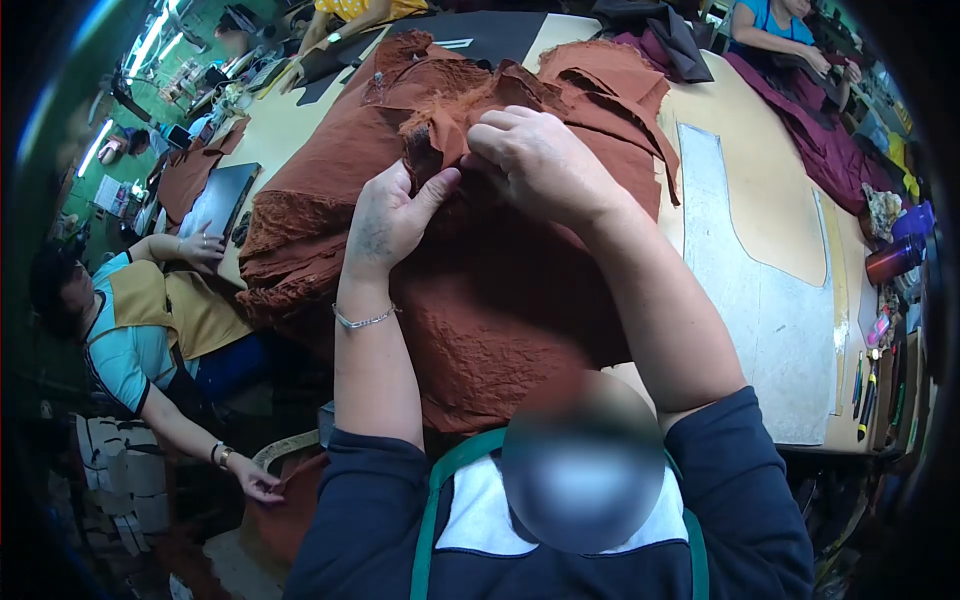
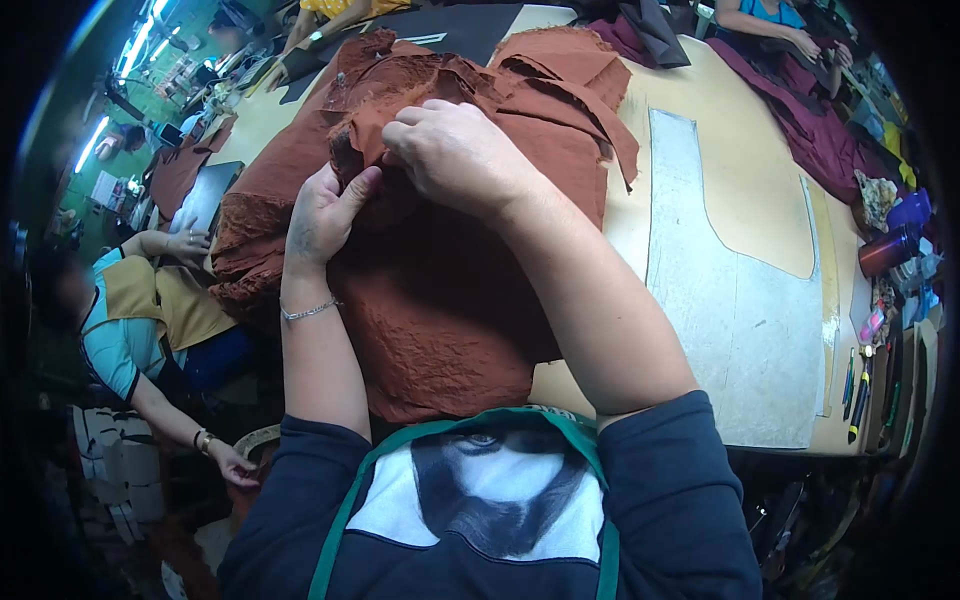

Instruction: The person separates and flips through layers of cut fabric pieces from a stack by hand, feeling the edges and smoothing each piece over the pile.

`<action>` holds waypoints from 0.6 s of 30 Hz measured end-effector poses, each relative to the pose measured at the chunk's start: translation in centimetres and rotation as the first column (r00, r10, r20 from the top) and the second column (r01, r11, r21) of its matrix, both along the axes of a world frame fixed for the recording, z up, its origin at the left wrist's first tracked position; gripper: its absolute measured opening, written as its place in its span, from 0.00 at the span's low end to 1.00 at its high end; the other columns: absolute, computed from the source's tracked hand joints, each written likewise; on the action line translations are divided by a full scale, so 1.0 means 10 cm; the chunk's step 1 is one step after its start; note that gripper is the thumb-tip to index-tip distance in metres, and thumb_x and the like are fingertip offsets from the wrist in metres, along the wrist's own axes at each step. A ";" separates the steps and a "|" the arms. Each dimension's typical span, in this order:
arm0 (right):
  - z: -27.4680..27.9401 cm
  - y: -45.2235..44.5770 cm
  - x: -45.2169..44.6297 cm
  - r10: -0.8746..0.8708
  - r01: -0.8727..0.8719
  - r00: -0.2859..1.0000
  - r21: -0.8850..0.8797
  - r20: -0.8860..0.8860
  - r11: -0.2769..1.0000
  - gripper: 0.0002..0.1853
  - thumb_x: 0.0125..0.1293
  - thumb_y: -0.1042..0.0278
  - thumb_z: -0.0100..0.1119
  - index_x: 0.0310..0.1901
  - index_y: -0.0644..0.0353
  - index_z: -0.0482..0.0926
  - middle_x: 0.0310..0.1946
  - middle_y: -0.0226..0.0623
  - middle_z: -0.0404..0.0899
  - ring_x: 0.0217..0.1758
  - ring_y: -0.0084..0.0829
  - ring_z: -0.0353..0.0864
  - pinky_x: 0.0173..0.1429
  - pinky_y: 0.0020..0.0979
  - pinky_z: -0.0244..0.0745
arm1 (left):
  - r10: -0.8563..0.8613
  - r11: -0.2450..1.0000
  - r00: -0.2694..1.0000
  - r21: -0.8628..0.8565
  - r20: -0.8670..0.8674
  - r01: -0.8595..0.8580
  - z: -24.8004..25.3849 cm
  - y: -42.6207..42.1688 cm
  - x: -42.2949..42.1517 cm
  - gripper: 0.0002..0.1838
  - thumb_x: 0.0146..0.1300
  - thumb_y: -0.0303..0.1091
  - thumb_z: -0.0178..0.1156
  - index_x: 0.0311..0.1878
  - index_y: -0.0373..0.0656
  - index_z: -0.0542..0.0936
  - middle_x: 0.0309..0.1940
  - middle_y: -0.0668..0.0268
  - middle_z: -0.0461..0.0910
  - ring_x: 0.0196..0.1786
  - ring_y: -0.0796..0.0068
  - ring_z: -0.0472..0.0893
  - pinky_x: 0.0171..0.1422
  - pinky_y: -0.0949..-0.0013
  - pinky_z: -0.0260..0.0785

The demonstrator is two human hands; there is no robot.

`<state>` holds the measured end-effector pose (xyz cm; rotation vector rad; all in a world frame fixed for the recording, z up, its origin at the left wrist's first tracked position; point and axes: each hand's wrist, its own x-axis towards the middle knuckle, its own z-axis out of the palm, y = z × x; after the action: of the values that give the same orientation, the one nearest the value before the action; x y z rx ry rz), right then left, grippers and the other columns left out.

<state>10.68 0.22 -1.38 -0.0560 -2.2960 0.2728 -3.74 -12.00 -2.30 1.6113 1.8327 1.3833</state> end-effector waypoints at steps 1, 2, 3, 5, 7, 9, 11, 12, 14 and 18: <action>0.00 0.02 0.01 -0.027 0.026 1.000 0.039 0.015 0.999 0.02 0.51 0.72 0.53 0.26 0.60 0.72 0.26 0.38 0.74 0.35 0.40 0.76 0.39 0.37 0.72 | 0.012 1.000 0.999 -0.003 -0.033 -0.012 -0.01 0.01 0.00 0.13 0.59 0.39 0.59 0.37 0.37 0.78 0.28 0.69 0.80 0.31 0.84 0.75 0.37 0.76 0.67; 0.00 0.03 0.02 -0.057 0.054 0.998 0.083 0.027 0.995 0.02 0.51 0.72 0.52 0.26 0.60 0.72 0.27 0.38 0.75 0.35 0.39 0.76 0.39 0.37 0.72 | 0.014 1.000 0.999 -0.012 -0.048 -0.015 0.00 0.02 0.02 0.13 0.59 0.38 0.59 0.37 0.37 0.78 0.28 0.69 0.80 0.30 0.84 0.74 0.36 0.76 0.67; 0.01 0.05 0.03 -0.086 0.081 0.996 0.128 0.038 0.988 0.02 0.51 0.72 0.52 0.27 0.59 0.72 0.28 0.37 0.75 0.36 0.39 0.76 0.39 0.37 0.72 | 0.017 1.000 0.998 -0.019 -0.062 -0.018 0.03 0.03 0.05 0.12 0.59 0.38 0.59 0.36 0.36 0.78 0.28 0.69 0.80 0.30 0.84 0.74 0.36 0.76 0.67; -0.01 0.11 0.04 -0.126 0.119 0.991 0.155 0.037 0.981 0.03 0.52 0.71 0.52 0.27 0.60 0.71 0.28 0.38 0.74 0.35 0.40 0.75 0.39 0.37 0.71 | 0.000 1.000 1.000 -0.019 -0.016 -0.001 0.04 0.02 0.07 0.12 0.59 0.37 0.59 0.36 0.36 0.78 0.27 0.70 0.79 0.29 0.85 0.74 0.35 0.77 0.67; -0.06 0.23 0.05 -0.146 0.144 0.989 0.116 0.012 0.983 0.05 0.54 0.72 0.53 0.26 0.61 0.68 0.27 0.39 0.71 0.34 0.42 0.73 0.39 0.37 0.69 | -0.040 0.999 0.994 0.000 0.102 0.040 0.03 0.00 0.02 0.12 0.60 0.37 0.58 0.36 0.35 0.77 0.26 0.71 0.79 0.28 0.85 0.74 0.34 0.78 0.67; -0.10 0.25 0.01 -0.163 0.158 0.986 0.110 0.033 0.981 0.04 0.56 0.72 0.51 0.28 0.60 0.69 0.28 0.40 0.71 0.36 0.41 0.73 0.40 0.37 0.69 | -0.096 0.995 0.984 0.046 0.148 0.090 -0.04 0.03 -0.08 0.12 0.60 0.36 0.58 0.37 0.35 0.77 0.26 0.72 0.78 0.28 0.85 0.73 0.34 0.79 0.66; -0.14 0.19 -0.10 -0.176 0.176 0.984 0.111 -0.014 0.978 0.03 0.55 0.72 0.49 0.29 0.60 0.70 0.29 0.40 0.72 0.36 0.40 0.74 0.40 0.37 0.71 | -0.169 0.985 0.931 0.016 0.324 0.173 -0.05 -0.02 -0.22 0.12 0.59 0.33 0.57 0.41 0.35 0.76 0.29 0.71 0.77 0.31 0.86 0.73 0.36 0.80 0.66; -0.13 0.18 -0.17 -0.197 0.199 0.980 0.122 -0.028 0.972 0.03 0.54 0.72 0.49 0.29 0.60 0.70 0.30 0.40 0.73 0.37 0.40 0.75 0.39 0.37 0.72 | -0.195 0.981 0.896 0.069 0.400 0.183 -0.03 -0.05 -0.24 0.12 0.59 0.33 0.57 0.42 0.35 0.76 0.30 0.71 0.77 0.31 0.85 0.73 0.37 0.80 0.67; -0.14 0.18 -0.21 -0.239 0.242 0.970 0.110 -0.036 0.964 0.04 0.53 0.72 0.48 0.30 0.61 0.71 0.30 0.41 0.74 0.37 0.40 0.76 0.39 0.37 0.74 | -0.253 0.967 0.803 0.177 0.540 0.186 0.02 -0.12 -0.24 0.11 0.58 0.31 0.56 0.42 0.35 0.75 0.33 0.69 0.77 0.33 0.85 0.74 0.39 0.80 0.67; -0.21 0.20 -0.26 -0.270 0.272 0.962 0.050 -0.029 0.961 0.05 0.52 0.73 0.47 0.30 0.62 0.71 0.30 0.42 0.74 0.36 0.41 0.76 0.41 0.37 0.74 | -0.274 0.951 0.730 0.290 0.626 0.108 -0.01 -0.18 -0.26 0.15 0.55 0.30 0.57 0.44 0.33 0.74 0.37 0.65 0.77 0.36 0.80 0.77 0.43 0.76 0.70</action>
<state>8.04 2.27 -3.48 -0.3361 -2.2398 0.0694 -6.31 -13.78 -2.36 1.1243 1.0788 1.8170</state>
